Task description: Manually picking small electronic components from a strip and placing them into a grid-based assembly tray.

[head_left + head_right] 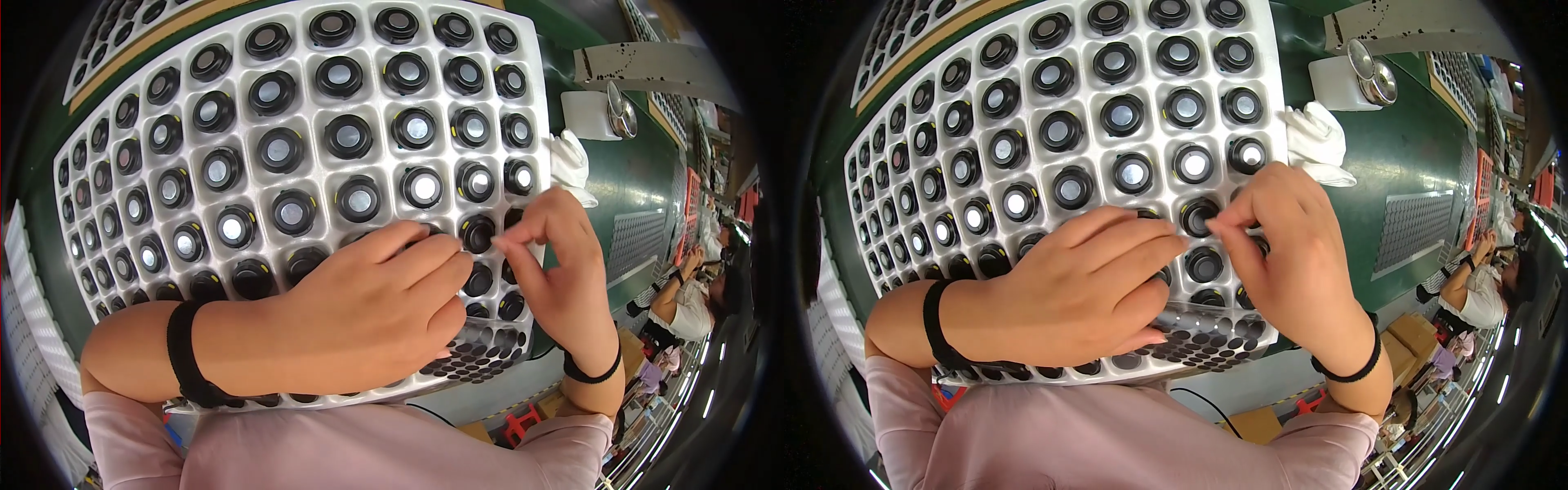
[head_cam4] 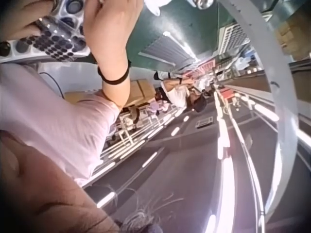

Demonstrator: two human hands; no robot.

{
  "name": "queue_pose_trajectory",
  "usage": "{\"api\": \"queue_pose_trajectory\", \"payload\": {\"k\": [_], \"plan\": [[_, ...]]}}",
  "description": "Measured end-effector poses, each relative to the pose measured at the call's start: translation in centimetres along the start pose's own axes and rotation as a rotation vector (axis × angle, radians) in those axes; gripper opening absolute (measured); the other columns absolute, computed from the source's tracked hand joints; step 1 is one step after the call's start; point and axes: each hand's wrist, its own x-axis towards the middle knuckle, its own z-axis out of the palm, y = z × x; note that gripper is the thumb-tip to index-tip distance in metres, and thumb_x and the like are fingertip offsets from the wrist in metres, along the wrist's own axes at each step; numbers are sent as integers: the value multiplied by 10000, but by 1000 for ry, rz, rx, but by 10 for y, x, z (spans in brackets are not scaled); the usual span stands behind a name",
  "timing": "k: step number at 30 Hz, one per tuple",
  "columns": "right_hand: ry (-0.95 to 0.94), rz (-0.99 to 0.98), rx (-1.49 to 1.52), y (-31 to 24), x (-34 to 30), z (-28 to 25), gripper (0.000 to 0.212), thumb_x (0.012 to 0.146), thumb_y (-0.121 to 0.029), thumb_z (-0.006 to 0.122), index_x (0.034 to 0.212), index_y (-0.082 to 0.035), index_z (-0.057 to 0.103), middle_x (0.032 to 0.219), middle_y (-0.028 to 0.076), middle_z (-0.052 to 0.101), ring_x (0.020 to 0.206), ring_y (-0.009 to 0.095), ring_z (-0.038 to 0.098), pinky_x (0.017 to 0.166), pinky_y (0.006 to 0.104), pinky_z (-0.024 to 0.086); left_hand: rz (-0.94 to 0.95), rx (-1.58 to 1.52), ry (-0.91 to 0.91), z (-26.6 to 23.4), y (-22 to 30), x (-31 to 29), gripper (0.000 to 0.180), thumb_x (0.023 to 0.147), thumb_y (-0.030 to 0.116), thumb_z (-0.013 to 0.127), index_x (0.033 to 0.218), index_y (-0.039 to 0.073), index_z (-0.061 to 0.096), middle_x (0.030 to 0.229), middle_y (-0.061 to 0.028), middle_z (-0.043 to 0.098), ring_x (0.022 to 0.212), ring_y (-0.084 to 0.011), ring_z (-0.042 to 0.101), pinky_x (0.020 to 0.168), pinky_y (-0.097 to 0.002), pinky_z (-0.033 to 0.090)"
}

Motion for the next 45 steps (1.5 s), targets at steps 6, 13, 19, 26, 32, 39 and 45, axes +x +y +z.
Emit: {"api": "queue_pose_trajectory", "payload": {"k": [6,13,19,26,32,39,45], "plan": [[-173,-54,204,-32,-7,-12,210,744,-15,800,869,-41,634,855,92,598,791,299,584,727,401,462,-71,-202,64,0,2,-3,332,739,303,829,882,67,645,935,-74,580,943,-261,563,824,-390,430],[-204,-72,164,-39,-16,-4,263,705,-83,856,867,-50,650,884,106,612,813,300,588,742,385,470,-37,-134,129,6,2,-4,273,773,264,800,858,68,630,835,-33,537,792,-222,533,717,-342,407],[-220,-56,151,-39,-16,-2,279,698,-92,858,873,-51,644,888,100,611,818,297,585,755,391,466,-13,-68,85,6,4,-5,240,786,255,768,837,71,621,817,-36,523,785,-218,526,711,-341,402],[-225,-133,70,-39,-20,-5,272,711,-105,848,865,-59,629,887,92,602,802,287,568,752,381,448,-1,-35,83,9,6,-4,249,788,273,752,840,69,620,813,-34,519,787,-214,523,707,-335,396],[-145,-110,130,-20,-21,-24,215,754,-67,811,868,-50,629,884,62,586,805,245,558,757,350,443,-24,-116,71,-1,9,-1,248,781,293,734,814,74,621,794,-32,515,795,-206,518,713,-342,392],[31,270,298,25,-18,-17,123,870,1,716,913,-19,603,893,28,572,834,152,531,802,282,438,105,64,-64,-3,12,25,333,798,379,744,871,71,642,978,-92,603,998,-255,562,891,-408,434],[12,334,362,31,-17,-12,97,914,-14,674,923,-10,577,890,-3,541,831,109,480,807,245,409,156,259,-18,13,4,39,359,822,422,715,877,71,656,1291,-197,625,1266,-319,526,1085,-516,391]]}}
